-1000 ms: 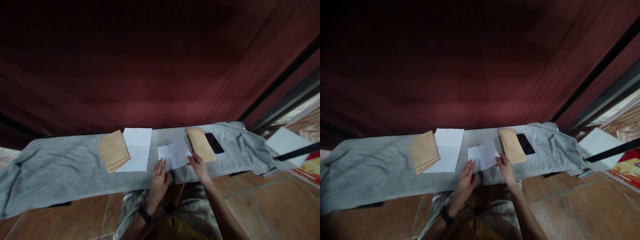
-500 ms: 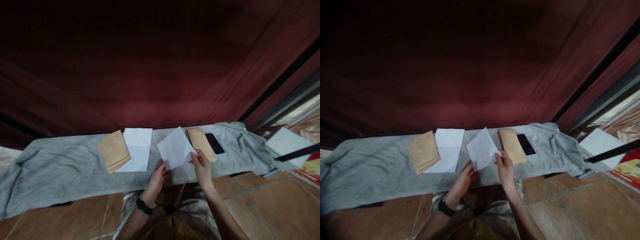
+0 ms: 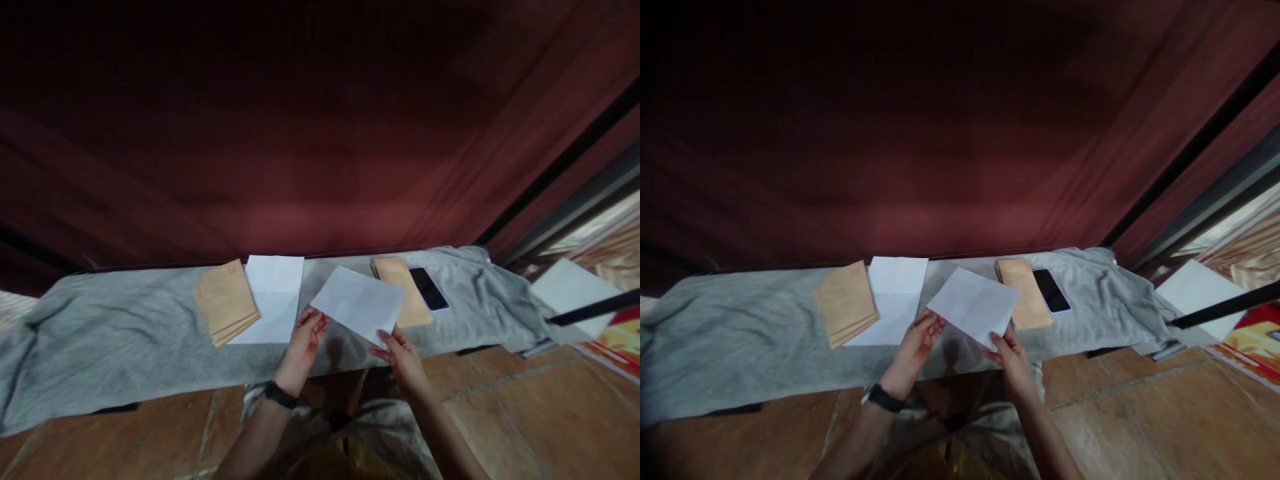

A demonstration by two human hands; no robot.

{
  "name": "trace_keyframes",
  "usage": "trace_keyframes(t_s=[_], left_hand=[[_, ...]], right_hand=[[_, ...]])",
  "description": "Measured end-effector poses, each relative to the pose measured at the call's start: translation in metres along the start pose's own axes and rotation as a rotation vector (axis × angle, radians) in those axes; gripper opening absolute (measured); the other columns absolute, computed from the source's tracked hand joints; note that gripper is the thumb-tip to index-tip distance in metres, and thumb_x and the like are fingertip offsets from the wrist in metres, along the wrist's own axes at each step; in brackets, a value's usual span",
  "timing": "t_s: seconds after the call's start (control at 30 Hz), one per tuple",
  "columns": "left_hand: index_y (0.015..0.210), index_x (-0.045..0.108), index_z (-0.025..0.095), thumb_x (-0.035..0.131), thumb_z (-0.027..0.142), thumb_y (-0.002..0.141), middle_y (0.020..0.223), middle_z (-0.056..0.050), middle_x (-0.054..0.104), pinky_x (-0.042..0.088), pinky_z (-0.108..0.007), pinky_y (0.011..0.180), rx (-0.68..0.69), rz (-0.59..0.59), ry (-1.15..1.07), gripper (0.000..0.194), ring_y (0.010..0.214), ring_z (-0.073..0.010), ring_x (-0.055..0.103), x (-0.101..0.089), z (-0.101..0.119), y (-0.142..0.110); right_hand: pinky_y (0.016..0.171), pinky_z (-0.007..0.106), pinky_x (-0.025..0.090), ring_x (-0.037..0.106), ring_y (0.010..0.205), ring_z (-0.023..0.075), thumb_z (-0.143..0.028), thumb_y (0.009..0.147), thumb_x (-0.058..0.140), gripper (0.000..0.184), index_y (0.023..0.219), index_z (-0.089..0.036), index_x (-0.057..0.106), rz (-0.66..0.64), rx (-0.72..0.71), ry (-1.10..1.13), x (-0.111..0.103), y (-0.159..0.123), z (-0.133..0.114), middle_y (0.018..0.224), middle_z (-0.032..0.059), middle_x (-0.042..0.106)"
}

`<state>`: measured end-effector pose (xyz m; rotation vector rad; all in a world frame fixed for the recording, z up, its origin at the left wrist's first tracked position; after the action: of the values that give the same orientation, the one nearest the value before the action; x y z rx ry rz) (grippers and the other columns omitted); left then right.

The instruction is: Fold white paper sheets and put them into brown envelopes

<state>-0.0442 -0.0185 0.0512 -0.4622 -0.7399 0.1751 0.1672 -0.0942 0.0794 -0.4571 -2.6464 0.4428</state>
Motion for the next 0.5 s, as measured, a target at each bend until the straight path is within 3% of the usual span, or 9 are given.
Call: trace_keyframes(t_s=[0.17, 0.23, 0.3, 0.4, 0.5], left_hand=[[0.101, 0.068, 0.016, 0.079, 0.029, 0.072, 0.089, -0.008, 0.076, 0.057, -0.031, 0.074, 0.058, -0.049, 0.249, 0.034, 0.078, -0.0195, 0.072, 0.006, 0.005, 0.024], [0.106, 0.067, 0.017, 0.073, 0.029, 0.077, 0.1, -0.009, 0.075, 0.057, -0.036, 0.083, 0.127, -0.023, 0.334, 0.032, 0.089, -0.0222, 0.072, 0.006, -0.002, 0.027], [0.121, 0.063, 0.019, 0.065, 0.021, 0.081, 0.118, -0.01, 0.071, 0.053, -0.041, 0.098, 0.31, -0.003, 0.548, 0.04, 0.109, -0.0246, 0.068, 0.0, -0.01, 0.025], [0.144, 0.049, 0.022, 0.052, 0.006, 0.081, 0.149, -0.01, 0.051, 0.036, -0.048, 0.118, 0.679, -0.038, 1.032, 0.065, 0.141, -0.0258, 0.045, -0.02, -0.021, 0.011], [0.14, 0.056, 0.028, 0.046, -0.003, 0.073, 0.157, -0.005, 0.042, 0.03, -0.049, 0.123, 0.804, -0.182, 1.28, 0.075, 0.147, -0.0255, 0.035, -0.045, -0.032, -0.004]], right_hand=[[0.058, 0.029, 0.057, 0.062, 0.056, 0.0156, -0.049, 0.053, 0.091, 0.043, 0.076, -0.02, 0.069, -0.004, 0.174, -0.041, -0.002, -0.005, 0.041, 0.062, -0.0023, 0.066], [0.058, 0.029, 0.057, 0.062, 0.055, 0.0147, -0.05, 0.049, 0.092, 0.048, 0.076, -0.02, 0.067, 0.026, 0.239, 0.03, 0.006, -0.007, 0.056, 0.061, -0.0034, 0.065], [0.059, 0.028, 0.058, 0.066, 0.058, 0.016, -0.049, 0.048, 0.093, 0.049, 0.075, -0.02, 0.064, 0.01, 0.292, 0.077, 0.014, -0.01, 0.065, 0.063, -0.0034, 0.065], [0.059, 0.027, 0.058, 0.069, 0.063, 0.0172, -0.05, 0.047, 0.094, 0.051, 0.073, -0.02, 0.062, -0.034, 0.349, 0.091, 0.023, -0.012, 0.068, 0.066, -0.0017, 0.068], [0.058, 0.027, 0.058, 0.069, 0.062, 0.0171, -0.051, 0.045, 0.095, 0.053, 0.072, -0.019, 0.062, -0.056, 0.379, 0.09, 0.027, -0.012, 0.064, 0.067, 0.0004, 0.07]])
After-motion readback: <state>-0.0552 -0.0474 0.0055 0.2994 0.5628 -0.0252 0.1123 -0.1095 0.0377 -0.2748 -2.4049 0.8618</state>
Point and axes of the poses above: each hand's wrist, its own y-axis towards the middle knuckle, its own x-axis out of the palm, z = x × y, the point moved 1 cm from there along y, towards the middle knuckle
